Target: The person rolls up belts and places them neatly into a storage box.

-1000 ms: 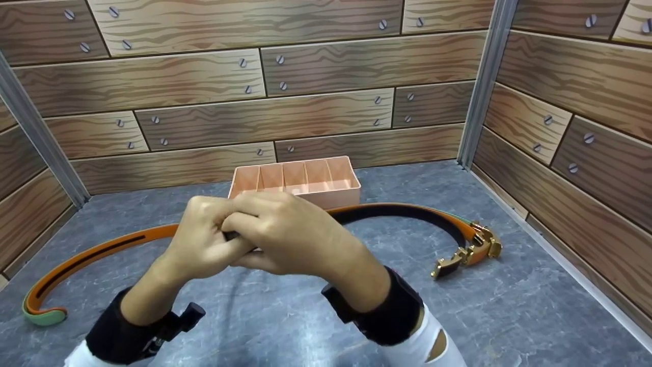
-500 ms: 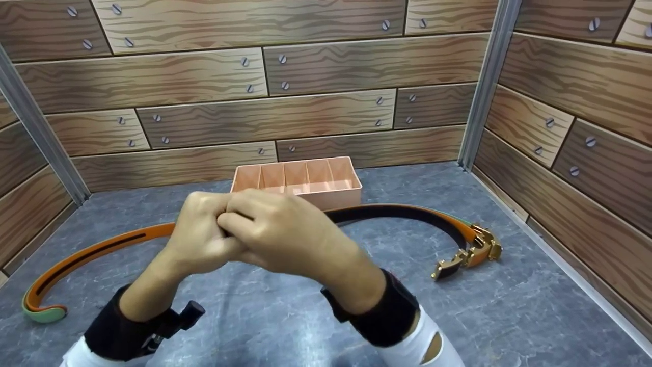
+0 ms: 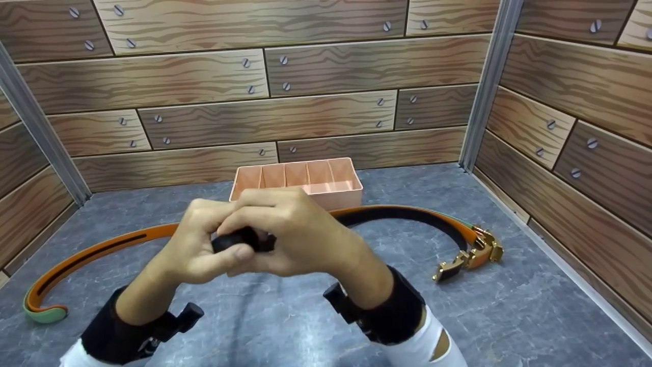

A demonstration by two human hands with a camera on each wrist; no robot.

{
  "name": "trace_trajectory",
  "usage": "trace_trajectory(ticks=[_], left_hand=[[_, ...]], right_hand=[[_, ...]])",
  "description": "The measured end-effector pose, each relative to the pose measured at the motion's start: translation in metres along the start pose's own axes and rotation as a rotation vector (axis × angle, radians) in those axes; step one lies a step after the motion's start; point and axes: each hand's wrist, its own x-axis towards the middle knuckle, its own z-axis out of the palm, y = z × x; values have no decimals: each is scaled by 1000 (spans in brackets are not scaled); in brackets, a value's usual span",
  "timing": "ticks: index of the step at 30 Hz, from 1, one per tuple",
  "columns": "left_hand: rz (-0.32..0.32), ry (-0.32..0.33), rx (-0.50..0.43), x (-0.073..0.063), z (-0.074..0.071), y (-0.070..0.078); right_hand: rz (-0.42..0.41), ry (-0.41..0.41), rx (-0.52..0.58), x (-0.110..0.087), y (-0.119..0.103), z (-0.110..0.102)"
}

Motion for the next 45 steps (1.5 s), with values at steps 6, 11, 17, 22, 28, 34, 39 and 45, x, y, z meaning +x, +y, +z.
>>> trace_trajectory(ticks=[6,11,17,22,28,34,39,45], left_hand=[[-57,100,337,1,2,7],[-128,121,584,-3,6,6],[-34,82,340,-5,1,-1],[-55,-37,-48,-3,0,-5],[-122,31,230,-4,4,-4],[-225,67,650,-7,7,-2],[-170,17,526,-7,3,-1],[-116,-82,62,-2,-4,0]], right_hand=[[26,-125,-146,1,-9,-4],[-22,-238,-425,4,-16,0],[-76,-115,-358,3,-12,1],[-47,-29,-177,1,-6,-2],[28,-166,-284,1,-10,-1],[2,-254,-560,4,-15,8],[-52,-194,-466,3,-12,4],[-56,-66,-170,2,-8,-5]])
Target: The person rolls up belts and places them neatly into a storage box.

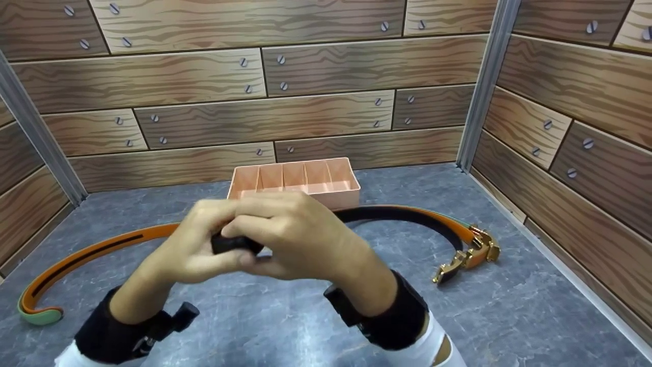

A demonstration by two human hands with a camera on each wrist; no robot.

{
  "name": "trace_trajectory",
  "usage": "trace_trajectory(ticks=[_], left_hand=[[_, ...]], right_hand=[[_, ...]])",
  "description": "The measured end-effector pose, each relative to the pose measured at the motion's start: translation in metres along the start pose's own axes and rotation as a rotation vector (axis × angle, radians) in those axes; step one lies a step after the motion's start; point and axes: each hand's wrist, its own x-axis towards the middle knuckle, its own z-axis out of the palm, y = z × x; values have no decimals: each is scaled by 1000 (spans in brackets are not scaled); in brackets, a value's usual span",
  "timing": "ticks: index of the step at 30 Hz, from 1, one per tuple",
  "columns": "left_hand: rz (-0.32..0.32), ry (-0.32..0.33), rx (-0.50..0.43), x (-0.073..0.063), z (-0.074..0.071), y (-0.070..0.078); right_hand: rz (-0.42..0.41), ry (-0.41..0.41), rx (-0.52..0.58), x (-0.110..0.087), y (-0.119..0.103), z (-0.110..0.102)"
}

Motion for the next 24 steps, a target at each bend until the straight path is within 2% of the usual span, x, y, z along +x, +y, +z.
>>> trace_trajectory(ticks=[2,3,5,7,10,12,14,16,18,21,24], left_hand=[[-4,3,-45,1,0,2],[-16,20,-22,1,0,3],[-65,72,122,0,1,5],[-146,111,276,-1,3,6],[-249,152,421,-2,6,7],[-264,165,449,-3,7,8],[-220,163,450,-3,7,8],[-149,134,427,-3,6,7],[-91,96,345,-2,4,4],[-48,33,123,-1,2,-1],[-10,8,-87,1,3,-3]], right_hand=[[10,-3,45,1,-1,-1],[18,-16,39,2,-1,-1],[32,-67,-42,4,-4,0],[42,-120,-171,5,-7,3],[34,-158,-327,7,-11,8],[21,-154,-361,7,-11,10],[0,-135,-352,6,-10,10],[-29,-116,-322,5,-9,9],[-38,-89,-254,4,-6,8],[-14,-38,-113,2,-1,4],[20,5,44,0,4,0]])
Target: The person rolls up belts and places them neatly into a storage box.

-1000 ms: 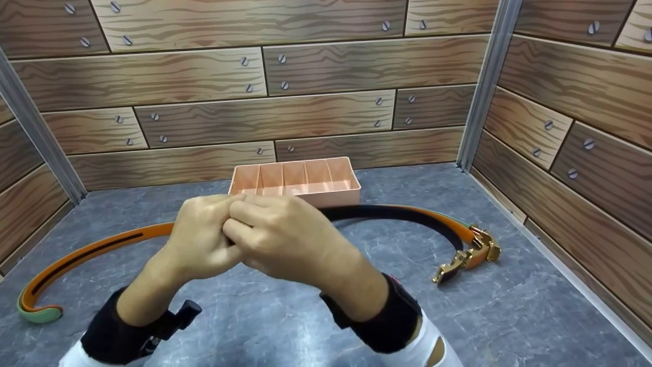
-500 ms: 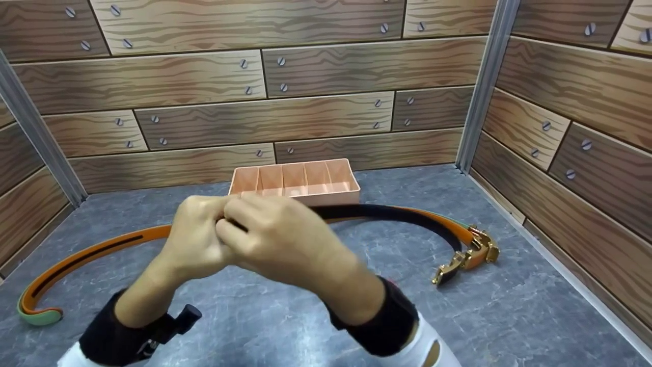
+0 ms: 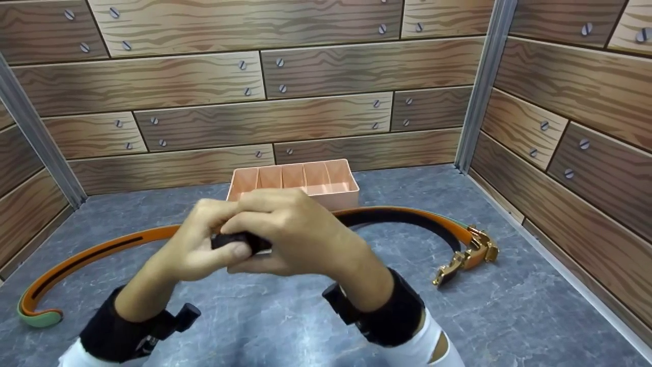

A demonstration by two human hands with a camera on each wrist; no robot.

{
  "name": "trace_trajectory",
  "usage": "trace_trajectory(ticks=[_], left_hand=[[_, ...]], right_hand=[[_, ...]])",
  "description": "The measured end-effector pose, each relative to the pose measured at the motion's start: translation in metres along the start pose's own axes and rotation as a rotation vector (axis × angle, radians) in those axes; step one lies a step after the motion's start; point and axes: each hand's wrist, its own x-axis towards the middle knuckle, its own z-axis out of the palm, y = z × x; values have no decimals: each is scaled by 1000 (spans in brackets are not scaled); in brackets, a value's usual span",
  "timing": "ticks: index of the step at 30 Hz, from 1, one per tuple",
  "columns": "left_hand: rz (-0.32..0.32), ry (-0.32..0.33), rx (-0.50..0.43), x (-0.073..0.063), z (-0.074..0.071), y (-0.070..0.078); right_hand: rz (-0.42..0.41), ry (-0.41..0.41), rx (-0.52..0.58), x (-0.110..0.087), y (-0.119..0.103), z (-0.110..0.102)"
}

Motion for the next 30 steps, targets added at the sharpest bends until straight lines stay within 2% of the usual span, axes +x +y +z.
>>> trace_trajectory(ticks=[2,3,5,7,9,12,18,24,26,28,30], left_hand=[[26,20,-29,1,1,0],[34,43,1,2,2,0],[18,112,133,2,4,1],[-35,170,292,2,6,2],[-94,199,417,0,7,3],[-143,204,497,-3,9,3],[-118,183,480,-4,5,5],[-204,173,477,-3,5,8],[-214,171,477,-3,5,9],[-184,164,451,-2,5,9],[-125,149,405,-2,4,9]], right_hand=[[15,0,47,-1,1,-1],[27,-13,46,-1,0,-2],[46,-59,-12,-1,-2,-2],[58,-122,-125,-1,-5,-1],[60,-180,-238,0,-9,1],[42,-222,-332,0,-11,4],[0,-194,-316,0,-9,6],[34,-219,-322,0,-9,5],[28,-215,-336,0,-10,5],[4,-184,-331,0,-10,4],[-18,-144,-288,0,-9,3]])
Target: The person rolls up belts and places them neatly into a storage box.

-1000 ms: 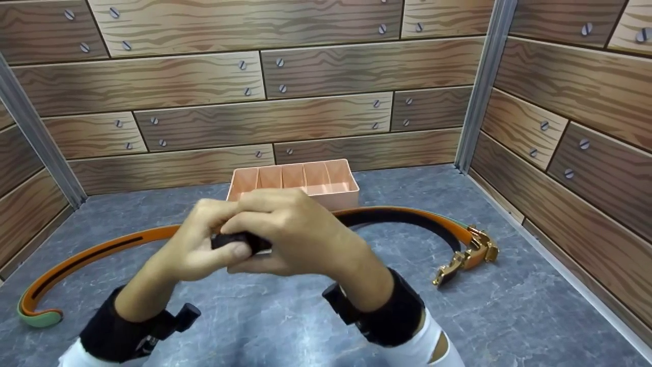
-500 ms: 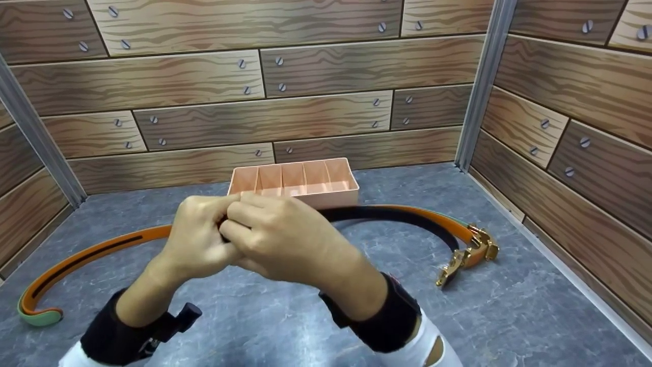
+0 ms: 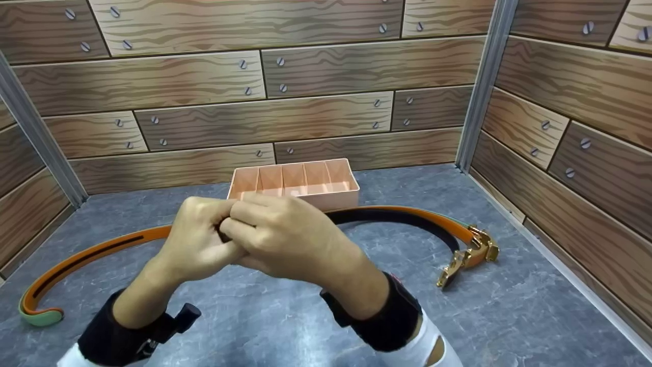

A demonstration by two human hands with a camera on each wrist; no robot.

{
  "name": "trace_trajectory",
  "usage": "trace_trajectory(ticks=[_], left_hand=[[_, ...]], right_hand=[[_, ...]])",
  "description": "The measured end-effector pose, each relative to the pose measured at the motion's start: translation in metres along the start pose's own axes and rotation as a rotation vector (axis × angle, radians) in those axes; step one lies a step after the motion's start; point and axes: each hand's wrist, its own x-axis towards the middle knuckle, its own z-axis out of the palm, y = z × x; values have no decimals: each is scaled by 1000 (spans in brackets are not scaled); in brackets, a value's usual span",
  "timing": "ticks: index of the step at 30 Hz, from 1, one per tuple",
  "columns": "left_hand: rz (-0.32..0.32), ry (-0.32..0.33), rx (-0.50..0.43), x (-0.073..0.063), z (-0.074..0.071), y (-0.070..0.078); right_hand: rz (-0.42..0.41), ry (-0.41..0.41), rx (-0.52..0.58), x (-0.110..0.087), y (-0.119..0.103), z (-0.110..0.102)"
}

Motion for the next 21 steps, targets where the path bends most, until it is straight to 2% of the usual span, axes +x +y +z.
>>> trace_trajectory(ticks=[4,7,9,14,17,21], left_hand=[[99,-70,-209,2,0,-4],[114,-106,-323,4,1,-7],[121,-79,-281,4,2,-9],[79,25,-5,2,5,-7],[42,62,70,0,6,-3],[49,110,103,0,6,1]], right_hand=[[1,74,139,-1,6,-3],[27,77,204,-2,7,-4],[66,31,198,-2,5,-4],[125,-105,39,-1,-2,-1],[119,-94,-2,0,-4,0],[138,-62,57,0,-4,0]])
